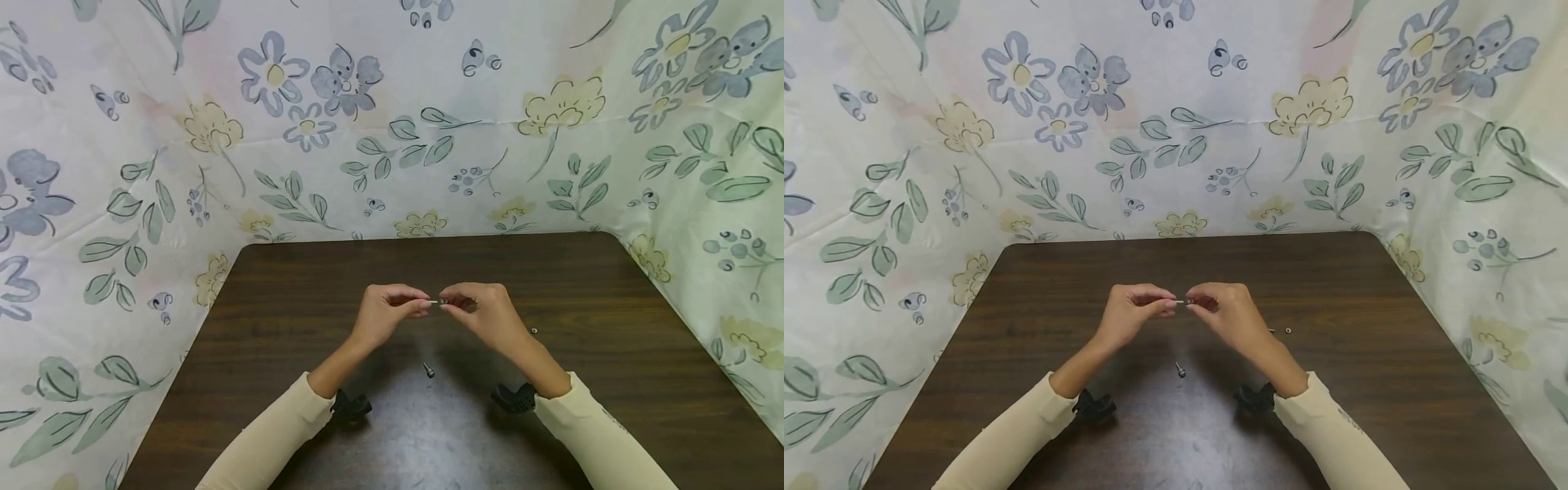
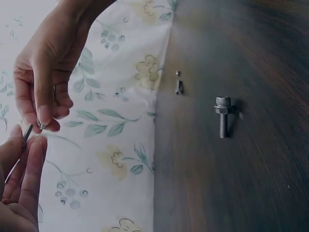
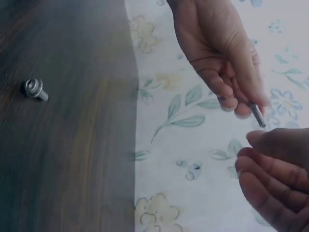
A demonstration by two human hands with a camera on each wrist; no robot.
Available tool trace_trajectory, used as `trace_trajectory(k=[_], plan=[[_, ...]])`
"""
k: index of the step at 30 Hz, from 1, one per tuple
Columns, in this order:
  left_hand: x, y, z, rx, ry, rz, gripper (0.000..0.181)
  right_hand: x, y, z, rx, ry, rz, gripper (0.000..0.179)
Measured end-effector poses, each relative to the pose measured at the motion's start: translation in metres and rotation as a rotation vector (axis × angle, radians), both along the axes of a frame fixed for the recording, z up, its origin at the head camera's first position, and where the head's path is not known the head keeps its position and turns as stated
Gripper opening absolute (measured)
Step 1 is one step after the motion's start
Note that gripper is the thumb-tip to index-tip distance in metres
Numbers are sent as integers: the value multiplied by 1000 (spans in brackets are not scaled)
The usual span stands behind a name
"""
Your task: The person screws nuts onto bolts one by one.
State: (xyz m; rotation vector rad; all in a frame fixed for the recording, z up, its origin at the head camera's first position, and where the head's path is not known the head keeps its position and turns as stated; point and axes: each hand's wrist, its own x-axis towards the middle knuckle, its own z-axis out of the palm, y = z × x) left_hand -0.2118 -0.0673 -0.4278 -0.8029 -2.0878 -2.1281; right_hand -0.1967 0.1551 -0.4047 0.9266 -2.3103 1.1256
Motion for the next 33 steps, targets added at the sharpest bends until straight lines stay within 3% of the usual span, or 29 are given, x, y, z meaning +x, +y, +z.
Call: trace_trajectory(k=[7, 13, 23, 33], plan=[[3, 2, 3, 20, 55, 24, 13, 4, -4, 4, -25, 34, 14, 21], [7, 3, 7, 55, 64, 32, 8, 6, -7, 8, -54, 66, 16, 22], [12, 6, 16, 147, 108, 48, 7, 7, -13, 16, -166, 161, 58, 23], [16, 9, 26, 224, 169, 79, 8, 11, -19, 22, -306, 185, 77, 27]])
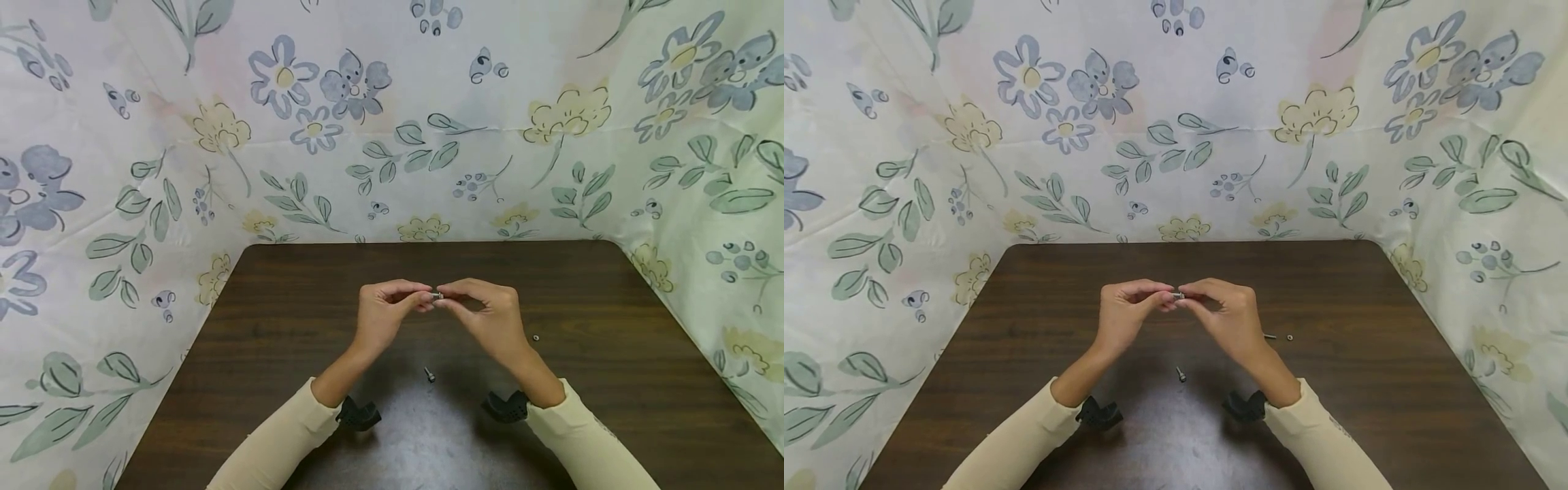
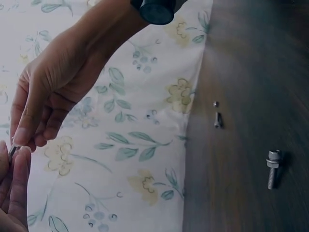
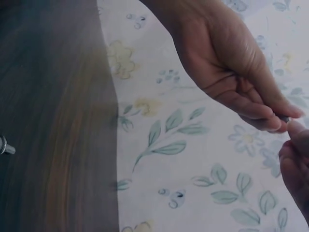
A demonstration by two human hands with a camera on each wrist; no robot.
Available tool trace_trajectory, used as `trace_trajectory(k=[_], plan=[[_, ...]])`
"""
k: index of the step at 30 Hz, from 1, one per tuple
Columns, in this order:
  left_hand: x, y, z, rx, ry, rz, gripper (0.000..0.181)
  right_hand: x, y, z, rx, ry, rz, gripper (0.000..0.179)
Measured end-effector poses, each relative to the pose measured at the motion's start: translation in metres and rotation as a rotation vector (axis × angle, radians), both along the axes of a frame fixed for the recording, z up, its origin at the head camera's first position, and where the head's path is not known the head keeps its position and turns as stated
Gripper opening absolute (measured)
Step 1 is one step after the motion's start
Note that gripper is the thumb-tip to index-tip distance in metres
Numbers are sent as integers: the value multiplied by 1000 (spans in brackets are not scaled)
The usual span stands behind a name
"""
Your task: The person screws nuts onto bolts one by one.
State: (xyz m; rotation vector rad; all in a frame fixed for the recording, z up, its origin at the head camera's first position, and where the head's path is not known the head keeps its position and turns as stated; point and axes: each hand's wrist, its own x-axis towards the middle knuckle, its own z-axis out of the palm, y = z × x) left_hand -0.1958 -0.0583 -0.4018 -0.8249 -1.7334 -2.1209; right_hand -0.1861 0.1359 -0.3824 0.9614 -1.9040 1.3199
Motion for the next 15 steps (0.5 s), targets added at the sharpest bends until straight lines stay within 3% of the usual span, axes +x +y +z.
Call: trace_trajectory(k=[5, 15], plan=[[2, 2, 3, 13, 35, 35, 7, -1, -2, 1, -19, 14, -14, 28], [5, 2, 8, 29, 81, 45, 7, -1, -6, 1, -91, 31, 6, 35]])
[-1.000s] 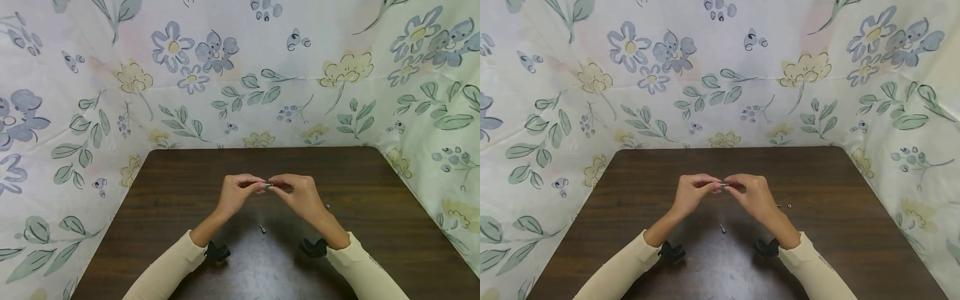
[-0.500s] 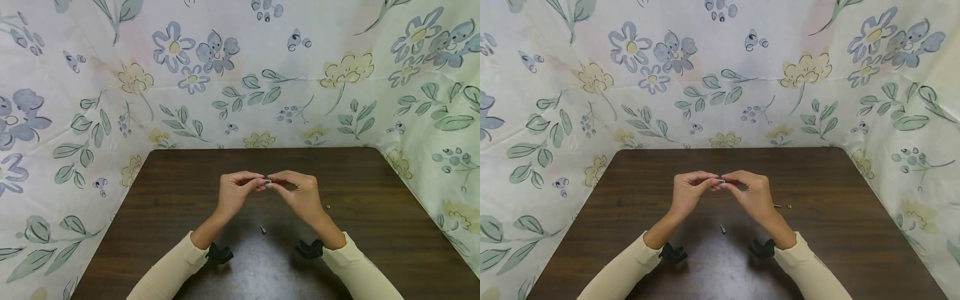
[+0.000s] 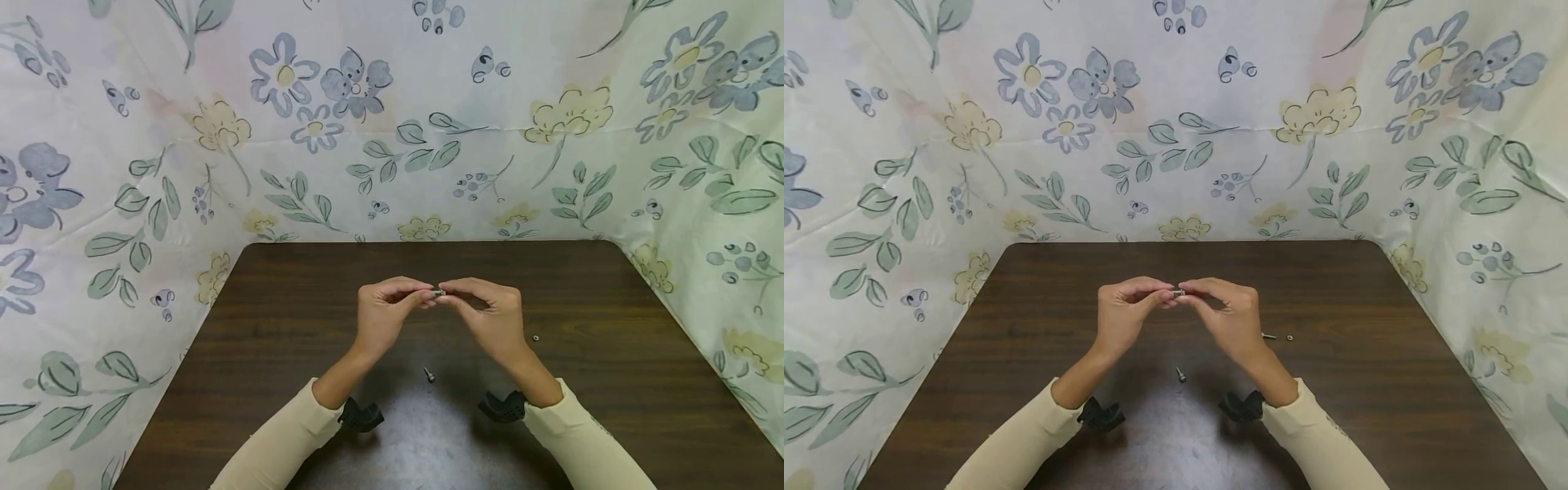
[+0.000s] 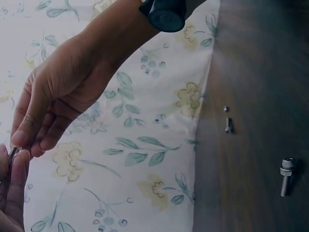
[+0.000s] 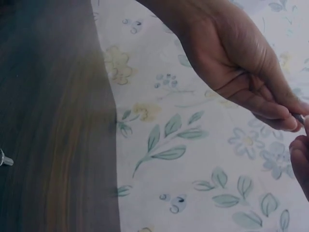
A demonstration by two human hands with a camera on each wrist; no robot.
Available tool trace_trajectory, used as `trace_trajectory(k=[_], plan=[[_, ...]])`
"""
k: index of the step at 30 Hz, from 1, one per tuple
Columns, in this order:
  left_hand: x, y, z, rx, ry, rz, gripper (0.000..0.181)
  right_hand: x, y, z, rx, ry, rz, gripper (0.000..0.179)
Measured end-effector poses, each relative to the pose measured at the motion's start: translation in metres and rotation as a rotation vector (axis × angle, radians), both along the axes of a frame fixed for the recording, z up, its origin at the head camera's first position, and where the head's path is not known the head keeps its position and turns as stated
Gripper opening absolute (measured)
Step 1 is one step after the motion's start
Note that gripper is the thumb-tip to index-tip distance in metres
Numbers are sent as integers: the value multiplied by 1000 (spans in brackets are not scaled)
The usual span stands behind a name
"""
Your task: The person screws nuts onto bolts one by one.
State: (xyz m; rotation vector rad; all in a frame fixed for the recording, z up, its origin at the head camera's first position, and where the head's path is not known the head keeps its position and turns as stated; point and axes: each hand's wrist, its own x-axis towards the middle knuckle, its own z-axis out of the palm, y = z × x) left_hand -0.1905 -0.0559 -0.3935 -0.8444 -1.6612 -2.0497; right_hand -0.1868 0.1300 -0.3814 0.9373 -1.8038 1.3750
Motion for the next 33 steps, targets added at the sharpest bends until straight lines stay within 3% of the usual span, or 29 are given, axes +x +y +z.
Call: trace_trajectory(k=[21, 25, 30, 33], plan=[[2, -3, 4, -13, 2, 8, 6, 0, -1, 3, 31, -12, 21, 33], [2, -3, 5, -3, 9, 10, 7, -1, -2, 1, 36, -56, 10, 27], [2, -2, 4, -2, 22, 19, 6, -2, -5, -3, 29, -105, 16, 6], [2, -2, 4, -6, 26, 26, 6, -3, -6, -6, 23, -116, 28, 6]])
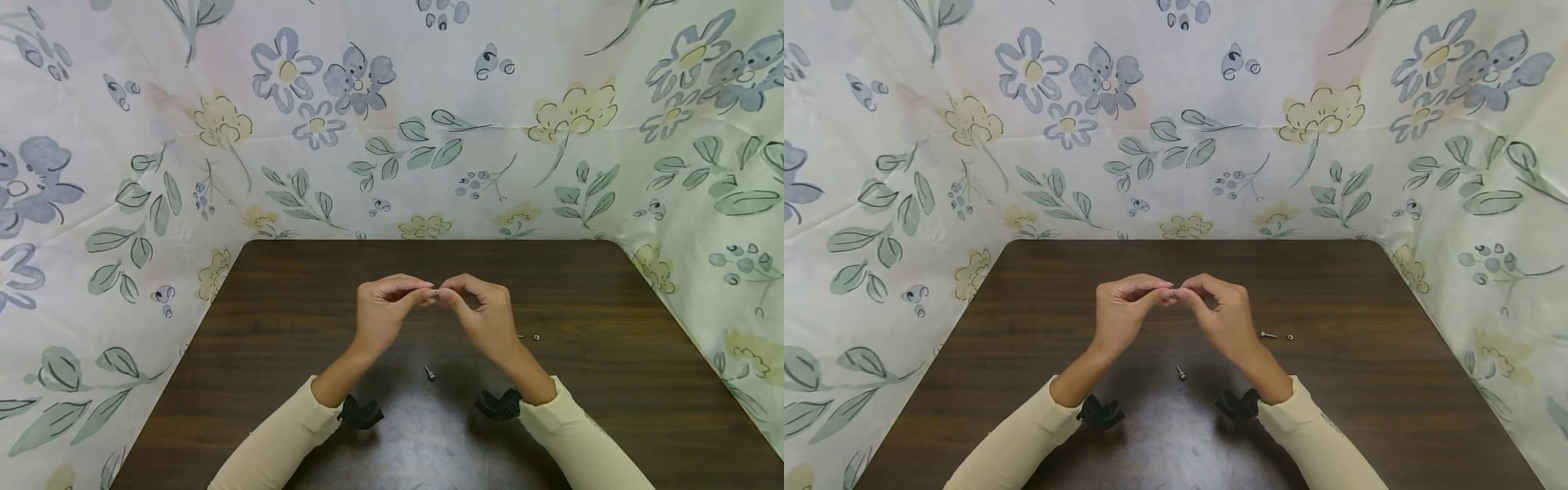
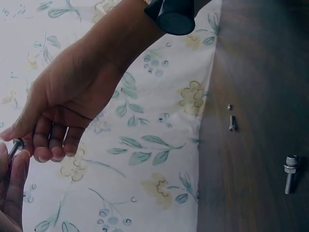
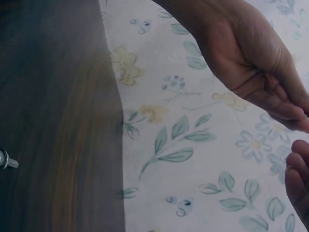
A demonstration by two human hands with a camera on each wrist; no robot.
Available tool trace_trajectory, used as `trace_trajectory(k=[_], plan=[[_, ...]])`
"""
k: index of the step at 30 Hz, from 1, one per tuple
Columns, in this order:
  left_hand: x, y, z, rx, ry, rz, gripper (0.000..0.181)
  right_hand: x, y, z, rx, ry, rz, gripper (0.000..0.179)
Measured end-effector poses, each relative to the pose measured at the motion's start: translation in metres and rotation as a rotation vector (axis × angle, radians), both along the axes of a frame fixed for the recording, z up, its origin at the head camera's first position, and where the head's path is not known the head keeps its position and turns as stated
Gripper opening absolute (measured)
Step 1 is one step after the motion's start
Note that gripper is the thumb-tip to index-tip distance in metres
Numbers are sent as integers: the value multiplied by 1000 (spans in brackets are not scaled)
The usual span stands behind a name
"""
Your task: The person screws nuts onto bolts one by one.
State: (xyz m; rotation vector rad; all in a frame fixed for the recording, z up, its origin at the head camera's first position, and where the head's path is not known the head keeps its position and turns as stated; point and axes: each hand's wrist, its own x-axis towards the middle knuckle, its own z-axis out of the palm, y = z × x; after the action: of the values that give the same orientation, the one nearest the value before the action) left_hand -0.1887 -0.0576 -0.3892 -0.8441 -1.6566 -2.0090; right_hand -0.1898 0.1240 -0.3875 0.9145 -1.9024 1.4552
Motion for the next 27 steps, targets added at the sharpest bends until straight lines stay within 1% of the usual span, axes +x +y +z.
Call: trace_trajectory(k=[8, 13, 16, 19, 21, 22, 25, 27], plan=[[2, 1, 2, -12, 22, 4, 5, 0, -2, -3, -3, -16, 9, 19], [2, 0, 3, -30, 55, -23, 7, 3, -3, 1, 16, -11, 9, 30], [1, -1, 3, -32, 67, -44, 8, 6, -3, 6, 20, -13, 15, 28], [0, -3, 4, -31, 75, -45, 8, 9, -3, 12, 15, -15, 37, 18], [-1, -4, 4, -33, 73, -37, 8, 9, -2, 15, 13, -2, 50, 17], [-2, -5, 3, -35, 72, -34, 8, 9, -1, 16, 13, 9, 57, 20], [-3, -6, 3, -40, 64, -37, 7, 5, 3, 13, 27, 43, 70, 32], [-3, -6, 3, -44, 63, -40, 7, 1, 6, 9, 40, 56, 73, 34]])
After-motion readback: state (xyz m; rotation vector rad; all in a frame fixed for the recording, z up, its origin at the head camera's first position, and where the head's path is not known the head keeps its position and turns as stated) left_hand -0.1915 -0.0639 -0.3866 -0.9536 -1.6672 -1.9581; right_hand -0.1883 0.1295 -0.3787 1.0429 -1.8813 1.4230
